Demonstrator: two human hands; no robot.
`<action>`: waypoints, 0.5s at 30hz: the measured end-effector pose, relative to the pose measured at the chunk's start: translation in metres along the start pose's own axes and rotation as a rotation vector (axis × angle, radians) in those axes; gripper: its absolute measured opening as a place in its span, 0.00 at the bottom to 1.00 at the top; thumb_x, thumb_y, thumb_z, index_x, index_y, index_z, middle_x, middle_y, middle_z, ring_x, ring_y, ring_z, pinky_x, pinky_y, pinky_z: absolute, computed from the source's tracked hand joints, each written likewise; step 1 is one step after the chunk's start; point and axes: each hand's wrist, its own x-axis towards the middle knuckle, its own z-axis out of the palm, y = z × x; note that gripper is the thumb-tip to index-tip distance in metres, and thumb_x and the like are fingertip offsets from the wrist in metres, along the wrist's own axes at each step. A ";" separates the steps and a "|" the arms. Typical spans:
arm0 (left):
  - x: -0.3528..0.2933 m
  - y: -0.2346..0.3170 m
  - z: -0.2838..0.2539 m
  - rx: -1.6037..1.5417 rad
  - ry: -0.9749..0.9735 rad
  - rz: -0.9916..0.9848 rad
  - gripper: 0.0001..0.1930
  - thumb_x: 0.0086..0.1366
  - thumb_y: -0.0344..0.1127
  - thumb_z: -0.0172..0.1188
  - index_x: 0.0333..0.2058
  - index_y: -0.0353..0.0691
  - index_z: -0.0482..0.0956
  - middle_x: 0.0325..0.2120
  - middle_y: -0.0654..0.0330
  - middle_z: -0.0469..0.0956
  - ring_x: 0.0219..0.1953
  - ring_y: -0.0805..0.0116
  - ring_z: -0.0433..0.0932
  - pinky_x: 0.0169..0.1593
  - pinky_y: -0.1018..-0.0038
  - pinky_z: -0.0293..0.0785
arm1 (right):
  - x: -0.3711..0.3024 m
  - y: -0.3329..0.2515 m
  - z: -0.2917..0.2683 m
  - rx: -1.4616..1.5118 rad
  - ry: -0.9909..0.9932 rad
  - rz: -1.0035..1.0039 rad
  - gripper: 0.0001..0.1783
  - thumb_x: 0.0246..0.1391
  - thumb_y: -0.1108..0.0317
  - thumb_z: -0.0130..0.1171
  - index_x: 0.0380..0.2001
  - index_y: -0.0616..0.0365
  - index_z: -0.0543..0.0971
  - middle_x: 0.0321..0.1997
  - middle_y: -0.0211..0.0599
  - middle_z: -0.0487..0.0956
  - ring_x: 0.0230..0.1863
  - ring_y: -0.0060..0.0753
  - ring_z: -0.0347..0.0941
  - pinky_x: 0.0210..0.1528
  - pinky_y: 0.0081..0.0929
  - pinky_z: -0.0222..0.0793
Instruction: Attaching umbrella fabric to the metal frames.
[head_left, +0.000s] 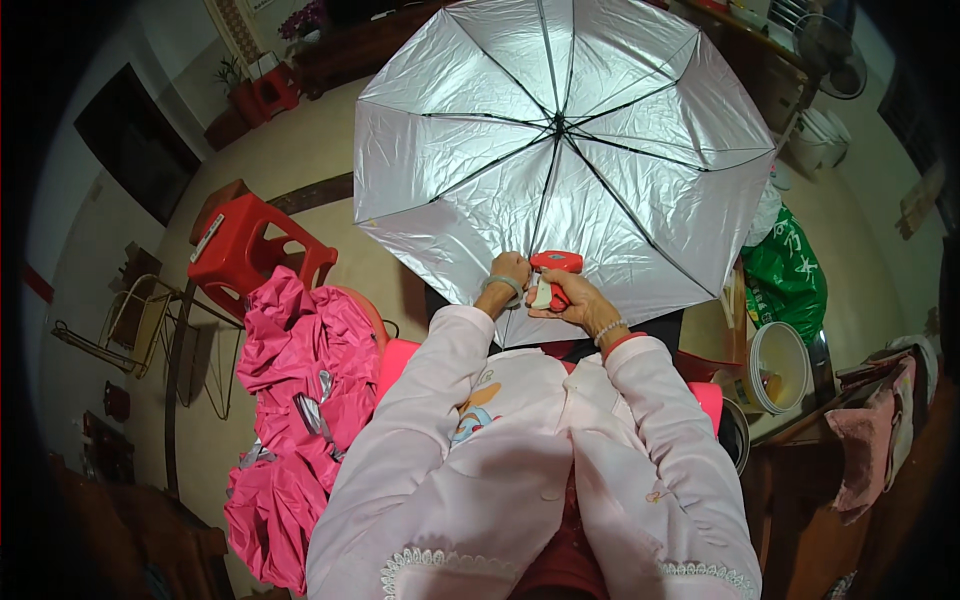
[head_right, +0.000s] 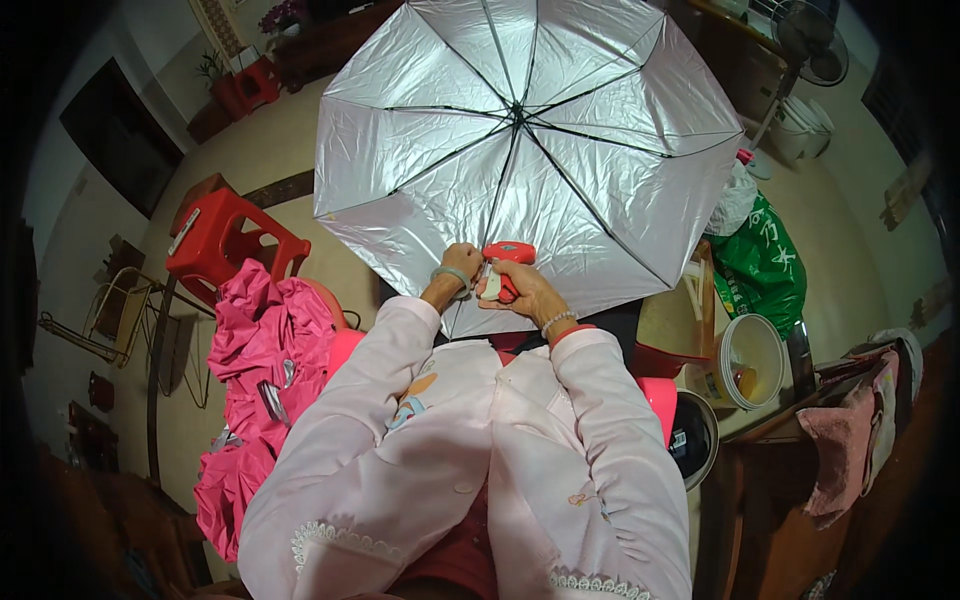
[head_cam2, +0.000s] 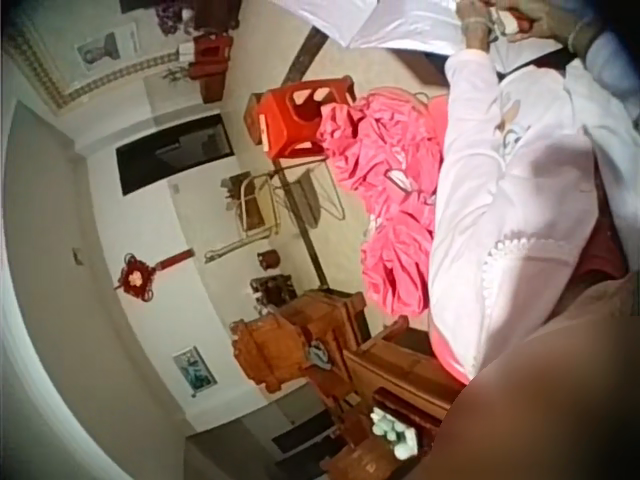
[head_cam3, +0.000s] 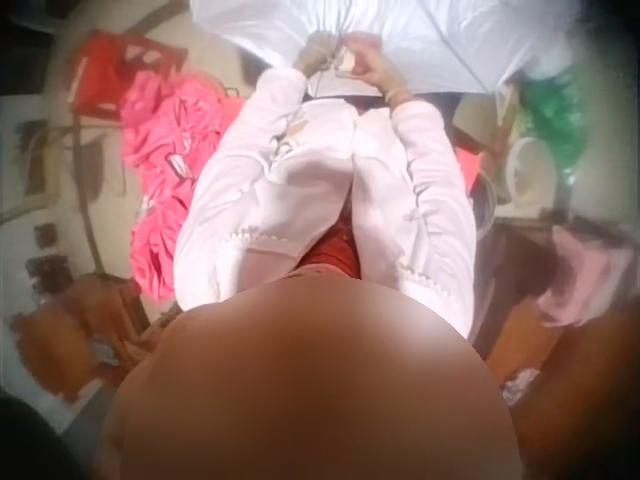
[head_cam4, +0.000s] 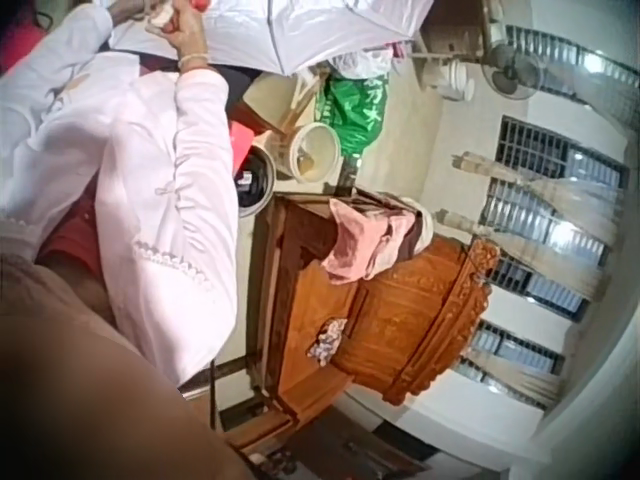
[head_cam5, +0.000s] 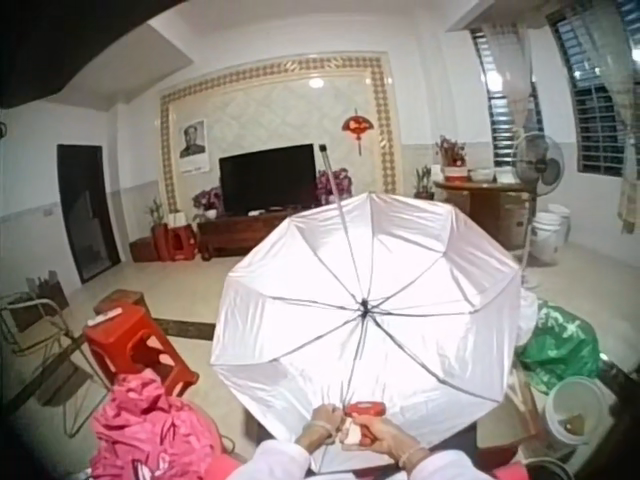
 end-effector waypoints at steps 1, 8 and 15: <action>0.002 -0.002 0.001 -0.008 -0.007 -0.005 0.14 0.49 0.39 0.50 0.26 0.34 0.79 0.27 0.46 0.76 0.33 0.50 0.76 0.40 0.65 0.71 | 0.000 -0.001 0.000 0.001 0.006 0.006 0.13 0.52 0.64 0.50 0.40 0.57 0.69 0.30 0.44 0.76 0.31 0.43 0.75 0.39 0.51 0.71; 0.001 0.000 0.002 -0.027 0.031 -0.036 0.14 0.48 0.38 0.50 0.26 0.34 0.79 0.27 0.46 0.77 0.33 0.51 0.76 0.40 0.65 0.71 | 0.002 -0.001 -0.002 0.000 0.001 0.003 0.13 0.51 0.65 0.51 0.39 0.58 0.68 0.30 0.45 0.76 0.31 0.44 0.75 0.38 0.51 0.72; -0.002 0.006 -0.003 -0.002 0.018 -0.016 0.13 0.47 0.37 0.50 0.26 0.34 0.79 0.27 0.46 0.77 0.33 0.51 0.76 0.41 0.66 0.71 | 0.003 -0.001 -0.003 0.014 0.015 0.002 0.13 0.50 0.66 0.51 0.39 0.59 0.68 0.29 0.46 0.76 0.31 0.44 0.75 0.37 0.51 0.72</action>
